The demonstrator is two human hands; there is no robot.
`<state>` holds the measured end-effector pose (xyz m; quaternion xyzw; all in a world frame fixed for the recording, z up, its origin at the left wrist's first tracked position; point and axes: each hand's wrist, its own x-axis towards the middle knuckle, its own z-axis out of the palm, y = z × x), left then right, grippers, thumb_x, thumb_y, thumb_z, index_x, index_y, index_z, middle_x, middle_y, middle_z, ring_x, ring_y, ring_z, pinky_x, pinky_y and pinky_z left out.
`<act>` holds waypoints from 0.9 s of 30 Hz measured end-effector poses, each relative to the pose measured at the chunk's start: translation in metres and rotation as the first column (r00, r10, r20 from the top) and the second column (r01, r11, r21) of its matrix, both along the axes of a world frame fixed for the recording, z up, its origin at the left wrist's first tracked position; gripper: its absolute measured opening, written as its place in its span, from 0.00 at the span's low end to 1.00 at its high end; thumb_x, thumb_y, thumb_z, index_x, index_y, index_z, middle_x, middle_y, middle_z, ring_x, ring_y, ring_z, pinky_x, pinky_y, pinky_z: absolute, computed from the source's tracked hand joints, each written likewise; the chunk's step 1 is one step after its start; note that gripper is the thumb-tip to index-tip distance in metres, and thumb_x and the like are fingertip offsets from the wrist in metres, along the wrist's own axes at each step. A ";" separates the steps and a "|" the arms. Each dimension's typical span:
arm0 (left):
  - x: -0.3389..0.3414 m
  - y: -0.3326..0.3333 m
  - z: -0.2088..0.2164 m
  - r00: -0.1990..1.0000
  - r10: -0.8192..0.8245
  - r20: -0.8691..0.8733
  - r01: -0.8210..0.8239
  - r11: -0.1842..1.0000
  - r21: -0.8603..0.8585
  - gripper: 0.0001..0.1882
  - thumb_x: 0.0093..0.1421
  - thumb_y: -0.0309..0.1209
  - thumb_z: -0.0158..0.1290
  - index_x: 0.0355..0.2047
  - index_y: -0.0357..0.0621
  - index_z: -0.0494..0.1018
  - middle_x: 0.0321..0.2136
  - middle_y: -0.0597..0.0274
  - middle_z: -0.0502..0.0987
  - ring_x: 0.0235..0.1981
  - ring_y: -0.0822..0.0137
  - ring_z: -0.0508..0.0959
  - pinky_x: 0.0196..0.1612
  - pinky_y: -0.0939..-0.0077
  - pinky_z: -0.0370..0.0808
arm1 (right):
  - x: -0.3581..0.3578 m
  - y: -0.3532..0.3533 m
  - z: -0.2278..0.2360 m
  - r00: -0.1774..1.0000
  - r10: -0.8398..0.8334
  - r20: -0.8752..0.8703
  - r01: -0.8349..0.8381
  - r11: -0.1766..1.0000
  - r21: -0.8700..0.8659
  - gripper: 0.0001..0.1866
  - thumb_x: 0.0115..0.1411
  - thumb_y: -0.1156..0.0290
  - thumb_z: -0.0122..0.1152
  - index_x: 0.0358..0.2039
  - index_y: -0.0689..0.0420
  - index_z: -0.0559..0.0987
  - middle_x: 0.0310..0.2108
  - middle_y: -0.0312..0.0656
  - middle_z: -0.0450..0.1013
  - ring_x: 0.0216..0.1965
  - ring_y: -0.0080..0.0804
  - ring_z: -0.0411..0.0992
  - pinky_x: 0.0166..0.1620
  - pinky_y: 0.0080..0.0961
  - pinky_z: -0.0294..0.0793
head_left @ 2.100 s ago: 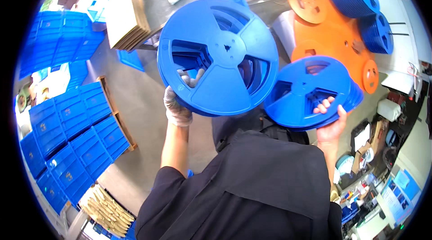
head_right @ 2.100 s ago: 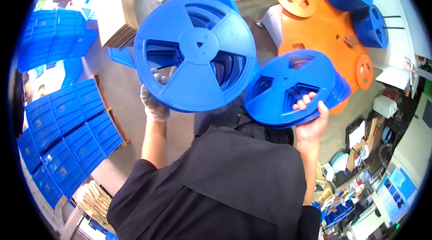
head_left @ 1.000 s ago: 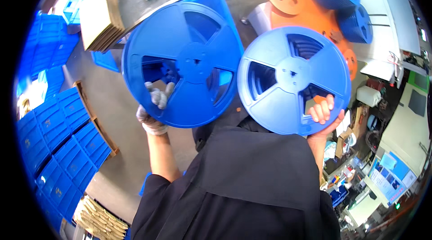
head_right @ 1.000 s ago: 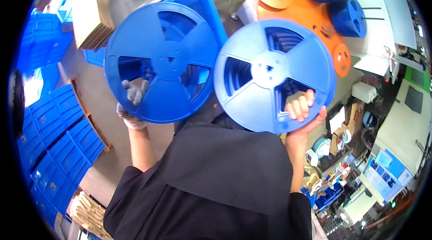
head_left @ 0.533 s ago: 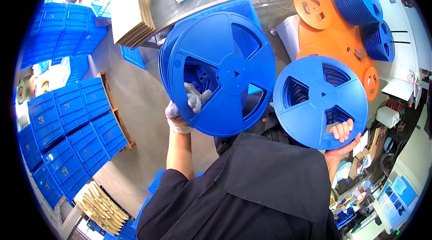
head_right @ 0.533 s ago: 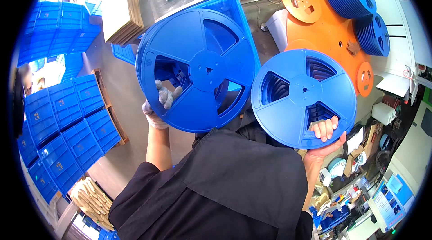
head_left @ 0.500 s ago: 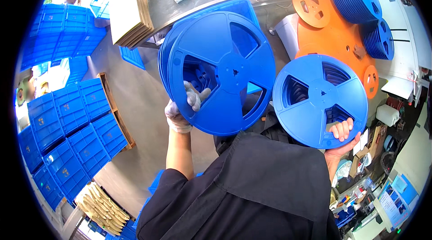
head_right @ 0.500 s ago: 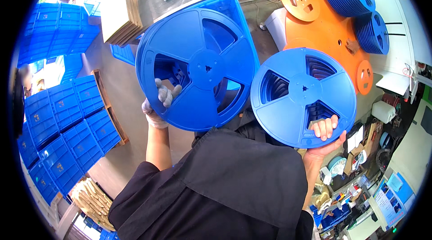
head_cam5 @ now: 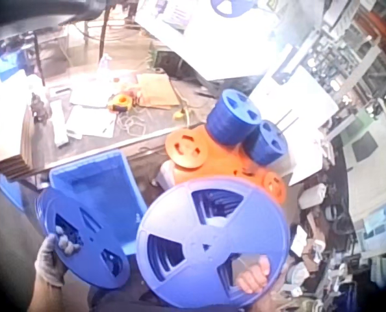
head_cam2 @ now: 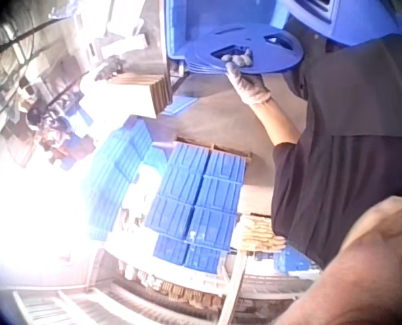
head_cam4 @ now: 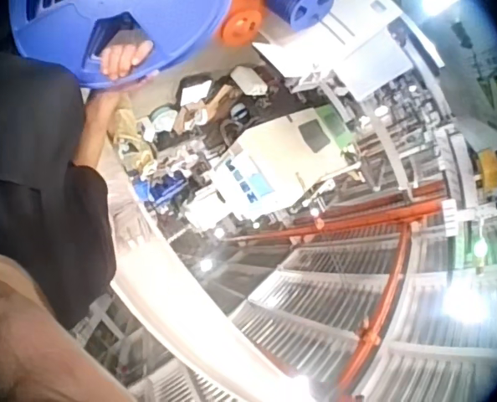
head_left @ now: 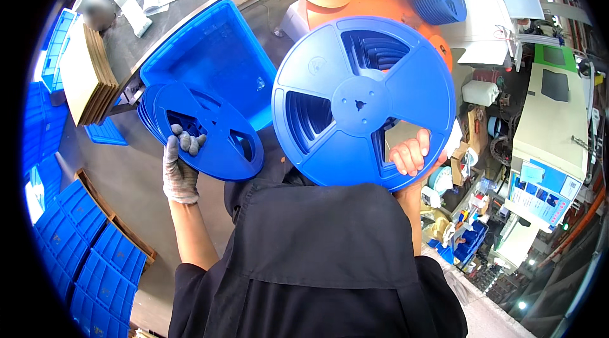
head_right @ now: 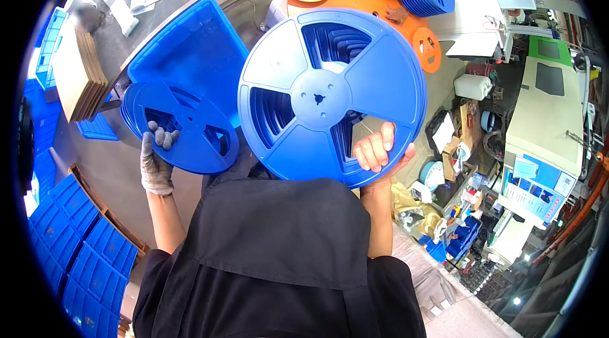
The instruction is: The person retrieves a blue plastic crate from a stack and places it on a workbench. They then repeatedly pick up blue circular plastic reels from a pile, inspect them, and place them into the crate one by one.
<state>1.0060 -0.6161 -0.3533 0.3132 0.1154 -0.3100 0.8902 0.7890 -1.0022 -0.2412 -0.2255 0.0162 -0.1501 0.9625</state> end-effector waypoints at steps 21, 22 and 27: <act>-0.022 -0.145 0.071 0.692 -0.709 0.133 0.569 0.649 0.505 0.29 0.49 0.30 0.65 0.51 0.39 0.71 0.44 0.61 0.77 0.42 0.73 0.75 0.48 0.75 0.72 | 0.106 0.092 -0.013 0.683 -0.058 -0.729 -0.177 0.954 -0.241 0.25 0.56 0.68 0.60 0.54 0.63 0.70 0.50 0.46 0.72 0.51 0.40 0.72 0.56 0.38 0.70; -0.018 -0.143 0.075 0.690 -0.713 0.128 0.572 0.645 0.507 0.28 0.49 0.29 0.65 0.51 0.39 0.71 0.42 0.64 0.77 0.41 0.74 0.74 0.47 0.76 0.72 | 0.105 0.091 -0.013 0.678 -0.041 -0.734 -0.182 0.958 -0.221 0.25 0.56 0.68 0.60 0.53 0.64 0.71 0.49 0.46 0.73 0.50 0.39 0.72 0.55 0.38 0.71; -0.001 -0.116 0.078 0.812 -0.576 -0.093 0.565 0.738 0.368 0.21 0.52 0.31 0.62 0.45 0.39 0.73 0.35 0.65 0.78 0.35 0.72 0.76 0.45 0.74 0.72 | 0.103 0.076 -0.020 0.653 0.003 -0.757 -0.138 0.984 -0.116 0.25 0.56 0.66 0.58 0.52 0.65 0.71 0.44 0.51 0.75 0.48 0.44 0.74 0.56 0.41 0.71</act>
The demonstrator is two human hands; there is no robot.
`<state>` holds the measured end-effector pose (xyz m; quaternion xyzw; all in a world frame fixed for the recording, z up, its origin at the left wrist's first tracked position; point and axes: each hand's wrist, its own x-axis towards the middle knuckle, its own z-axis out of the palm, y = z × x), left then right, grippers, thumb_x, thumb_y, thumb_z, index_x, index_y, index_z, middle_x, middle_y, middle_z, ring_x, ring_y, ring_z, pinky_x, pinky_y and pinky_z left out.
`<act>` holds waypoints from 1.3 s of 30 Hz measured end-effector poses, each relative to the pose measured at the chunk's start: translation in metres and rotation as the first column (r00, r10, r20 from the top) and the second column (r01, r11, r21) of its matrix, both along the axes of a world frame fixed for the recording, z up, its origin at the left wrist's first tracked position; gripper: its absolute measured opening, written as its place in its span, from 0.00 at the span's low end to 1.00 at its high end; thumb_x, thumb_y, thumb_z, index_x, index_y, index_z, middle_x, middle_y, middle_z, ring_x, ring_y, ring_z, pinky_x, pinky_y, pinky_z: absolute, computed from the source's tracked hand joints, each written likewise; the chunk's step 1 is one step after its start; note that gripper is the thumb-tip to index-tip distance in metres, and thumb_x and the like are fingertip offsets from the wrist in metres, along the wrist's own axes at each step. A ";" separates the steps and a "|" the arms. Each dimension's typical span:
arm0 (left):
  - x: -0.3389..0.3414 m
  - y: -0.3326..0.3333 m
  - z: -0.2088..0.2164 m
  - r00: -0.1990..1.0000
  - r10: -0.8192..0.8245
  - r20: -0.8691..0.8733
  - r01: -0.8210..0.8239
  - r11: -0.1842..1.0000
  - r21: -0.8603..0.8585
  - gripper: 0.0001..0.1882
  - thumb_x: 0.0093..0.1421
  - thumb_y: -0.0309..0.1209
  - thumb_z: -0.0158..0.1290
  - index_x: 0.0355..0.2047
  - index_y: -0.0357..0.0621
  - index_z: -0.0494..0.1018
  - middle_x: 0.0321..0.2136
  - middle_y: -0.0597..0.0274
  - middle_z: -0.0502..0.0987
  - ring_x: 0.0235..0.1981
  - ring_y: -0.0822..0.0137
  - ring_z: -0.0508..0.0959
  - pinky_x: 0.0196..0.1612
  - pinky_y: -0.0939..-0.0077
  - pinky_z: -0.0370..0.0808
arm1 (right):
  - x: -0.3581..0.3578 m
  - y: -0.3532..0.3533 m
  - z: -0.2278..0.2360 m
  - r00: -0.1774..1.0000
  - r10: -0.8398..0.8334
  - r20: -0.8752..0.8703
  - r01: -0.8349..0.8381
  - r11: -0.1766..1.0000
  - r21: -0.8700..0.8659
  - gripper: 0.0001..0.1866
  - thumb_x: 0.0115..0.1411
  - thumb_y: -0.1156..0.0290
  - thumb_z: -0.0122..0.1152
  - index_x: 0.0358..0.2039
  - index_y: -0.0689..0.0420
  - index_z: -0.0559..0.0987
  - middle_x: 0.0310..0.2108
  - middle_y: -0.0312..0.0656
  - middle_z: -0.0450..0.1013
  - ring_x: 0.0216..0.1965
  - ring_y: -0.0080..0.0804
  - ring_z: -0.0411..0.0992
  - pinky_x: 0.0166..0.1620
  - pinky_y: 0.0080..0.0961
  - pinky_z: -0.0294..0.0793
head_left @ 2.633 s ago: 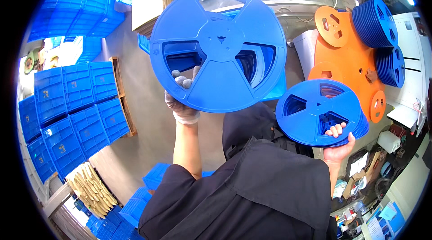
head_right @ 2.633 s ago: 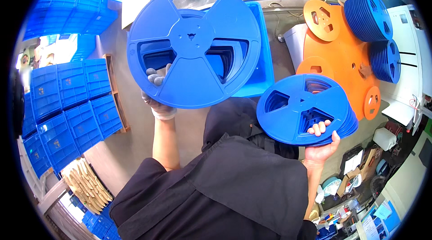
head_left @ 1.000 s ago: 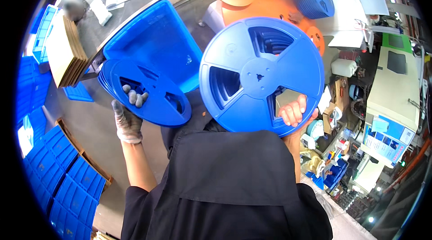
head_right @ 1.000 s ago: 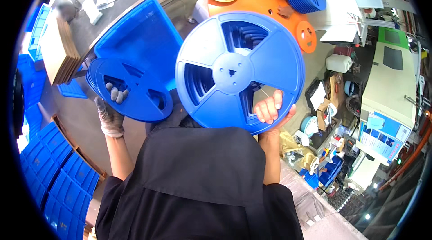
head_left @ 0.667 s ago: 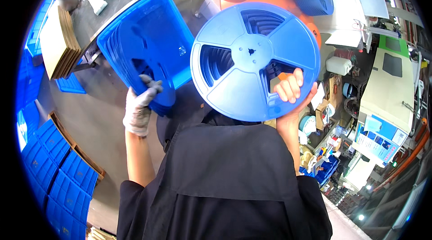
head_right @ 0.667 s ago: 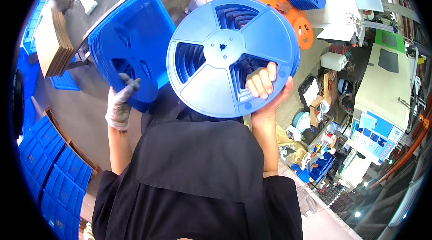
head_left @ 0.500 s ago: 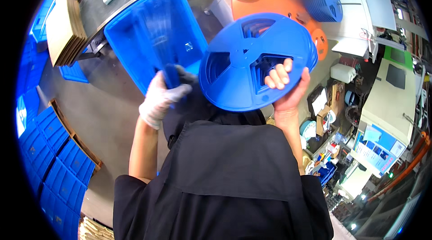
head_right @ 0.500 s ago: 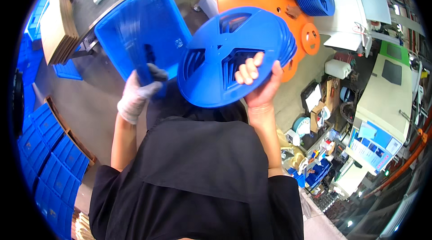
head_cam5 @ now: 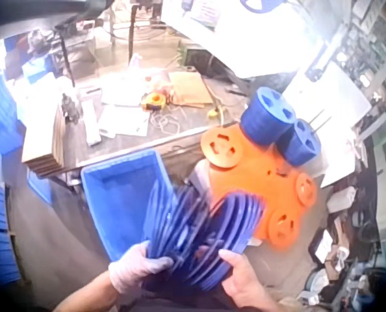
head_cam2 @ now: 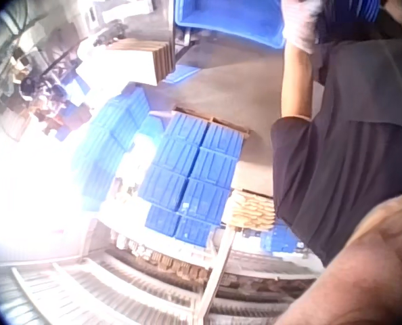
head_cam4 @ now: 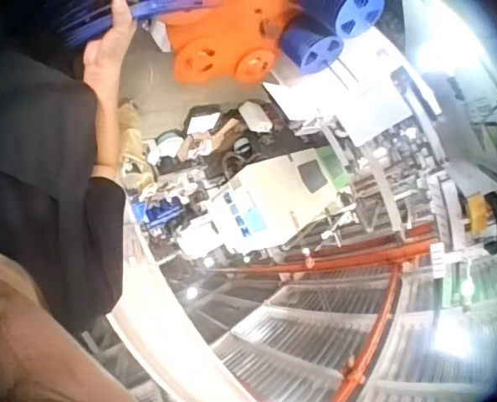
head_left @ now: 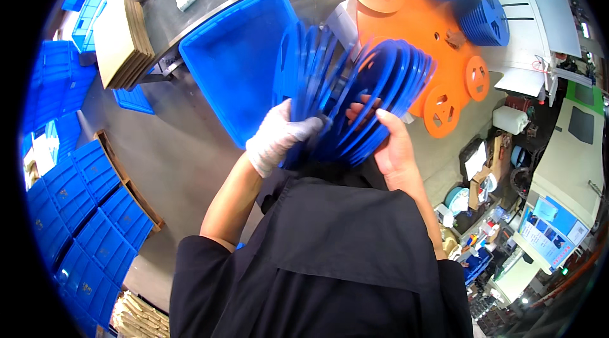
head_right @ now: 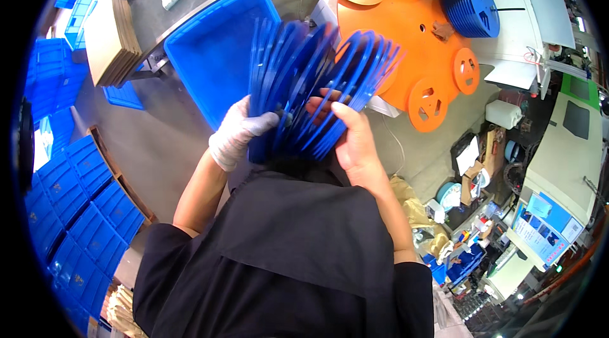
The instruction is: The person retrieves a blue plastic crate from a stack and places it on a workbench. They then repeatedly pick up blue circular plastic reels from a pile, inspect them, and place them into the crate one by one.
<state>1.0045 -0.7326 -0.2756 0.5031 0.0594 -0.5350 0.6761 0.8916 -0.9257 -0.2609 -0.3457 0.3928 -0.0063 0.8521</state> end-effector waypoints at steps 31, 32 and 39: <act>-0.008 0.161 -0.065 0.648 0.727 -0.230 -0.654 0.376 -0.656 0.32 0.51 0.32 0.63 0.55 0.40 0.65 0.40 0.60 0.75 0.39 0.61 0.75 0.66 0.55 0.57 | -0.067 -0.056 -0.008 0.881 -0.239 0.408 0.162 0.963 0.215 0.16 0.54 0.55 0.58 0.27 0.50 0.64 0.14 0.27 0.54 0.15 0.19 0.53 0.24 0.21 0.55; -0.009 0.154 -0.064 0.663 0.722 -0.198 -0.663 0.444 -0.603 0.31 0.52 0.33 0.64 0.55 0.40 0.66 0.40 0.60 0.75 0.41 0.60 0.76 0.66 0.55 0.57 | -0.072 -0.061 -0.004 0.878 -0.207 0.431 0.141 0.973 0.180 0.17 0.53 0.55 0.59 0.27 0.50 0.63 0.14 0.27 0.54 0.14 0.19 0.52 0.24 0.21 0.55; 0.000 0.130 -0.074 0.782 0.623 -0.009 -0.612 0.766 -0.197 0.35 0.50 0.46 0.66 0.51 0.40 0.65 0.34 0.64 0.72 0.36 0.65 0.75 0.60 0.55 0.65 | -0.077 -0.071 0.007 0.727 -0.143 0.671 -0.007 0.976 0.216 0.17 0.56 0.56 0.59 0.27 0.52 0.64 0.13 0.29 0.57 0.13 0.19 0.56 0.21 0.21 0.59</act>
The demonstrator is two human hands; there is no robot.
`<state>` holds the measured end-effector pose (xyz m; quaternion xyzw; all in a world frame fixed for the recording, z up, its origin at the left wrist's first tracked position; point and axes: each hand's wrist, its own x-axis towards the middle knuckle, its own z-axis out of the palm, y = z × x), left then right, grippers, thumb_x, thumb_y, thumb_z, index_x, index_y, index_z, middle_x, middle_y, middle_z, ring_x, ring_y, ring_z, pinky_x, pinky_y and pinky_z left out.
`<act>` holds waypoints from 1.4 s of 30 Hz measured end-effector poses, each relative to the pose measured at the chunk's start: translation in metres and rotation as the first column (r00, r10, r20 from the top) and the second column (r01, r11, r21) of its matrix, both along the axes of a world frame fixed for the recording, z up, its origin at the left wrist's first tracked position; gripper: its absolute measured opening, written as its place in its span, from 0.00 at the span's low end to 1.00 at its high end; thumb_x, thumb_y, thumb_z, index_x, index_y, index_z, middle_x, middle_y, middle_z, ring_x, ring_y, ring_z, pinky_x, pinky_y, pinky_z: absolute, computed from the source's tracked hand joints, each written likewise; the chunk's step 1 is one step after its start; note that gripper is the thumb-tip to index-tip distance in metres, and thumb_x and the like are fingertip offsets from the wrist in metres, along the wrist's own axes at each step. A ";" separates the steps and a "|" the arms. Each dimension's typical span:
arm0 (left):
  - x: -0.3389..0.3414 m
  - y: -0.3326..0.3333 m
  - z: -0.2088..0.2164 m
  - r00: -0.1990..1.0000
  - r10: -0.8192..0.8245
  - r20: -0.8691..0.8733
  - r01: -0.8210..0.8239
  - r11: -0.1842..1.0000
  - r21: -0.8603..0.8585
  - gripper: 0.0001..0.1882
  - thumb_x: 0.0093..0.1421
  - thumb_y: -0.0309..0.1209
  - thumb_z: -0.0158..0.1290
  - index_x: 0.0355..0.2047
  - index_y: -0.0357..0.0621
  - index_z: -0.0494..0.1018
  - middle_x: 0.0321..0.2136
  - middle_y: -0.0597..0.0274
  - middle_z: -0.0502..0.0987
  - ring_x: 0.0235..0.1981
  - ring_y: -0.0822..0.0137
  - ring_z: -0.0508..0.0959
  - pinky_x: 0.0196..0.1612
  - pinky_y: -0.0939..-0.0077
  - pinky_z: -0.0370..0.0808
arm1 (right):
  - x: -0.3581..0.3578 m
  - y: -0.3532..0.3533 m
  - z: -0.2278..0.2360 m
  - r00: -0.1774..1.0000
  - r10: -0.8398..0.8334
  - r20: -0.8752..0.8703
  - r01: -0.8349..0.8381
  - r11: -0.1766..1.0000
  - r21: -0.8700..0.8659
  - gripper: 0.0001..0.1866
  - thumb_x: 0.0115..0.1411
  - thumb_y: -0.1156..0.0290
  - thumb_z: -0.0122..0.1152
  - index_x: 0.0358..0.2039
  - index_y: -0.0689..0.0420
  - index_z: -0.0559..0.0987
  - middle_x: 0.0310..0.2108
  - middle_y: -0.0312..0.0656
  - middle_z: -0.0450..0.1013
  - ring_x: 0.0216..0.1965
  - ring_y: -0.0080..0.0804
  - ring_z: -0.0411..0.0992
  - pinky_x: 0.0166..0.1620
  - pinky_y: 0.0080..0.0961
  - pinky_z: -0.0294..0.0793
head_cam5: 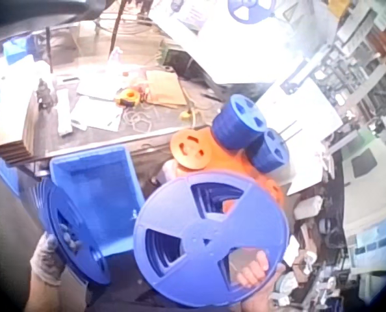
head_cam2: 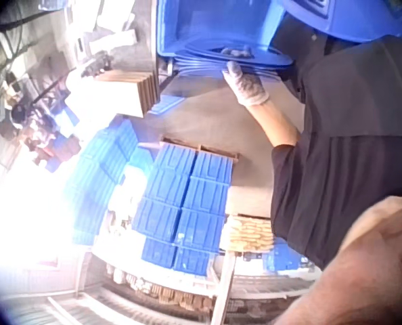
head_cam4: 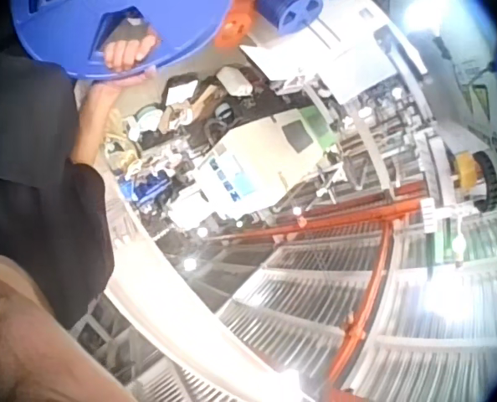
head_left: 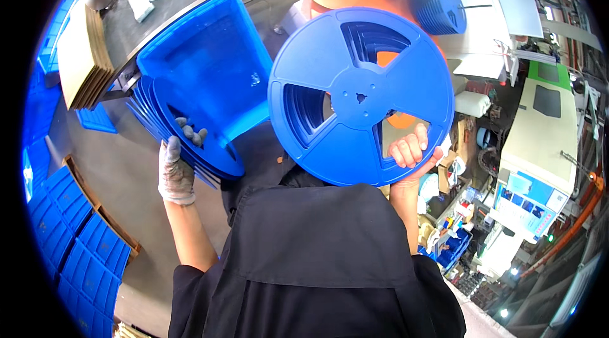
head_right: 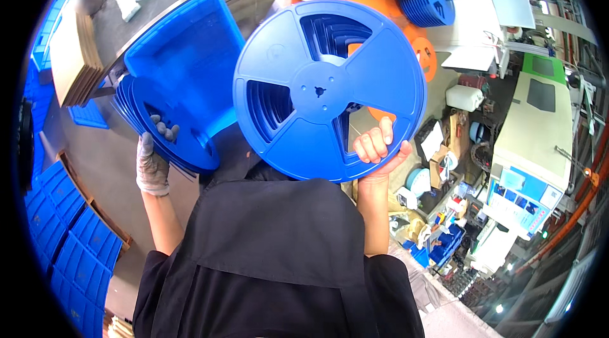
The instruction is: The person retrieves a blue plastic crate from a stack and places it on a workbench. They then repeatedly pick up blue circular plastic reels from a pile, inspect them, and place them into the crate one by one.
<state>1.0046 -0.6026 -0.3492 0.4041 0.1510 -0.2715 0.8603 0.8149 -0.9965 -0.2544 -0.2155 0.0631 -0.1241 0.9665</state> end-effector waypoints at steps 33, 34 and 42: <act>-0.026 -0.136 0.058 0.771 -0.634 0.062 0.630 0.773 0.069 0.29 0.51 0.29 0.64 0.53 0.40 0.69 0.48 0.63 0.75 0.46 0.72 0.73 0.51 0.74 0.71 | 0.091 0.105 -0.004 0.742 0.002 -0.671 -0.225 0.943 -0.245 0.22 0.57 0.68 0.61 0.51 0.63 0.73 0.46 0.44 0.74 0.48 0.34 0.73 0.53 0.33 0.71; -0.027 -0.137 0.061 0.813 -0.580 0.044 0.581 0.814 0.007 0.28 0.51 0.28 0.63 0.52 0.39 0.70 0.47 0.63 0.75 0.46 0.72 0.74 0.50 0.74 0.71 | 0.091 0.102 -0.009 0.744 0.020 -0.668 -0.220 0.951 -0.217 0.22 0.57 0.68 0.61 0.51 0.64 0.73 0.46 0.45 0.74 0.48 0.35 0.73 0.53 0.33 0.72; -0.005 -0.076 0.035 0.960 -0.278 -0.027 0.278 0.960 -0.020 0.25 0.52 0.34 0.59 0.48 0.36 0.67 0.33 0.52 0.79 0.36 0.60 0.79 0.48 0.64 0.74 | 0.070 0.058 -0.022 0.756 -0.070 -0.650 -0.021 0.991 -0.131 0.23 0.61 0.56 0.55 0.45 0.65 0.74 0.27 0.39 0.72 0.29 0.32 0.72 0.40 0.34 0.74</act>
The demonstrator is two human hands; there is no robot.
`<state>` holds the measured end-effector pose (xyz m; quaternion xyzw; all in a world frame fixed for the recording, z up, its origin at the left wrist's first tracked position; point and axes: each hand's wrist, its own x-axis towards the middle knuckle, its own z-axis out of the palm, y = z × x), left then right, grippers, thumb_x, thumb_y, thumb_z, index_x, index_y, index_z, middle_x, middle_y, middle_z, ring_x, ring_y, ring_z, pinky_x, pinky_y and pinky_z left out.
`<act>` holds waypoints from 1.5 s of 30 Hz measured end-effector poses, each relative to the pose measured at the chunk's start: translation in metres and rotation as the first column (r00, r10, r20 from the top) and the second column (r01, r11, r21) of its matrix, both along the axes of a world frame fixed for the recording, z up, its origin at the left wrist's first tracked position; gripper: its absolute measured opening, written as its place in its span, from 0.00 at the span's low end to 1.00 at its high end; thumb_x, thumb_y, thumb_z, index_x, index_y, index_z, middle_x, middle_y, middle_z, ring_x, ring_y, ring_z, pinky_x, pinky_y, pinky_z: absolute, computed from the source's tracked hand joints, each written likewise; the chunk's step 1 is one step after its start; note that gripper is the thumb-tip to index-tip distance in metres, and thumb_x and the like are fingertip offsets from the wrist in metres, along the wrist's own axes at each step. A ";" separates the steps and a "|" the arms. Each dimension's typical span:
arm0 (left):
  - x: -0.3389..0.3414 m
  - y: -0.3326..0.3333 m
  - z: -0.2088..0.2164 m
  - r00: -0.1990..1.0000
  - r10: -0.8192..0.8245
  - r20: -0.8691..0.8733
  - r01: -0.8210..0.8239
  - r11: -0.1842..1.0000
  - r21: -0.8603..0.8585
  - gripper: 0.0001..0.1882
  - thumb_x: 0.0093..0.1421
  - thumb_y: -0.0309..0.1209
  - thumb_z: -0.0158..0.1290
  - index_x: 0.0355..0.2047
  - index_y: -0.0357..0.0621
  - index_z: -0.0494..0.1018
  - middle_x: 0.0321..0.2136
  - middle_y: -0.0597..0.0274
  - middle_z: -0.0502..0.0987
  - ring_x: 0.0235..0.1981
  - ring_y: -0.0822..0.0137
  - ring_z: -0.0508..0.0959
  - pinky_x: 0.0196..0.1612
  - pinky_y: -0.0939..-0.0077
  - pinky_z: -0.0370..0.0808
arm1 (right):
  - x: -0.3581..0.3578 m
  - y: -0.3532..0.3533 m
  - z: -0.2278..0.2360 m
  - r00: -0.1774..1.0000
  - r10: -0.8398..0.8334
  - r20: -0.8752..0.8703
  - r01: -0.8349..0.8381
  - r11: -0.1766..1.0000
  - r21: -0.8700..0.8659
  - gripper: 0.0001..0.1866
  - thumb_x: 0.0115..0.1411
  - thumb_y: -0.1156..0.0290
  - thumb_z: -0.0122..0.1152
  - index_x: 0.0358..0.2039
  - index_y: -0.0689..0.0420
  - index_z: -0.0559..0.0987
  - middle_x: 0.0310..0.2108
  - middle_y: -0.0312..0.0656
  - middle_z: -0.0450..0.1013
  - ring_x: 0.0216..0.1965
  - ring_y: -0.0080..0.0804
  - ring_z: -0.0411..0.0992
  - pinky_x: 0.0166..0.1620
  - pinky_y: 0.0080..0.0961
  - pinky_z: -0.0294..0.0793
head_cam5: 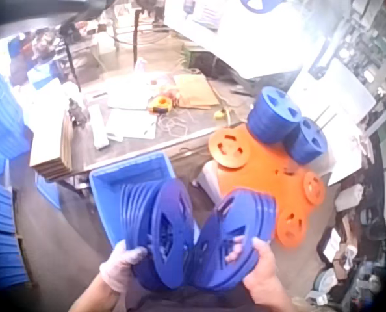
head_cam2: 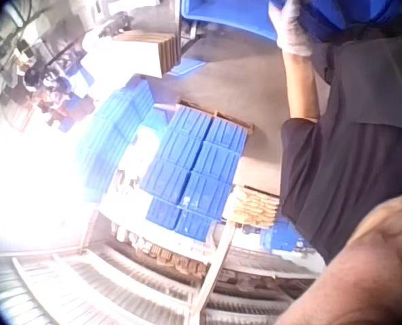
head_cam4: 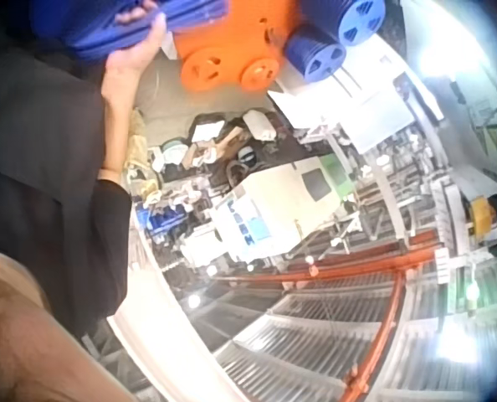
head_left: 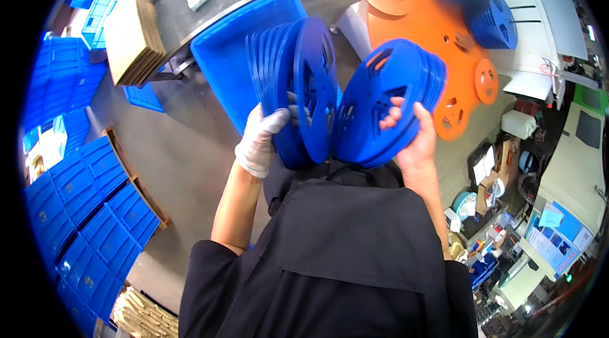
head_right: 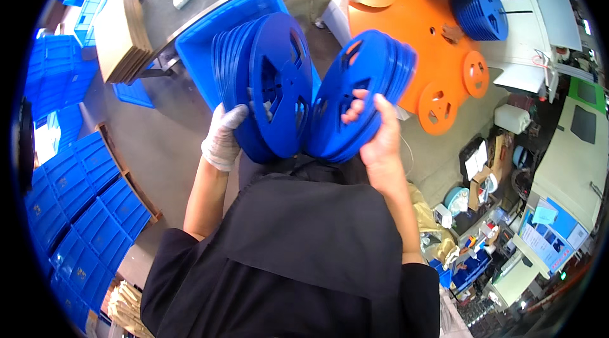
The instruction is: The person retrieves a blue plastic crate from a stack and places it on a workbench. They then repeatedly pick up blue circular plastic reels from a pile, inspect them, and place them into the crate one by one.
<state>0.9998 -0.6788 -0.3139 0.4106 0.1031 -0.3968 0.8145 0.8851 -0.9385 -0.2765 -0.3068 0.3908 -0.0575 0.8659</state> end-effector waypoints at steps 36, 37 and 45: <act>0.002 0.093 -0.059 0.816 0.563 -0.131 -0.547 0.679 -0.490 0.29 0.55 0.30 0.59 0.56 0.37 0.64 0.43 0.54 0.77 0.48 0.56 0.78 0.65 0.53 0.62 | -0.026 -0.024 -0.017 0.992 -0.128 0.012 0.126 0.989 0.072 0.15 0.62 0.56 0.49 0.37 0.55 0.73 0.22 0.33 0.62 0.25 0.25 0.62 0.34 0.27 0.65; 0.008 0.082 -0.065 0.825 0.550 -0.132 -0.547 0.716 -0.434 0.29 0.56 0.31 0.58 0.57 0.37 0.63 0.44 0.52 0.77 0.47 0.54 0.78 0.65 0.52 0.62 | -0.026 -0.019 -0.018 0.991 -0.133 -0.021 0.133 0.990 0.034 0.15 0.63 0.56 0.48 0.37 0.55 0.72 0.22 0.33 0.62 0.25 0.25 0.62 0.35 0.27 0.65; 0.067 -0.014 -0.219 0.924 0.221 -0.311 -0.232 0.973 -0.001 0.33 0.49 0.28 0.65 0.55 0.37 0.63 0.48 0.46 0.74 0.49 0.53 0.75 0.55 0.56 0.73 | -0.031 0.014 -0.047 0.967 -0.066 -0.245 0.061 0.998 -0.028 0.15 0.63 0.55 0.49 0.38 0.54 0.69 0.22 0.33 0.61 0.24 0.25 0.61 0.34 0.28 0.66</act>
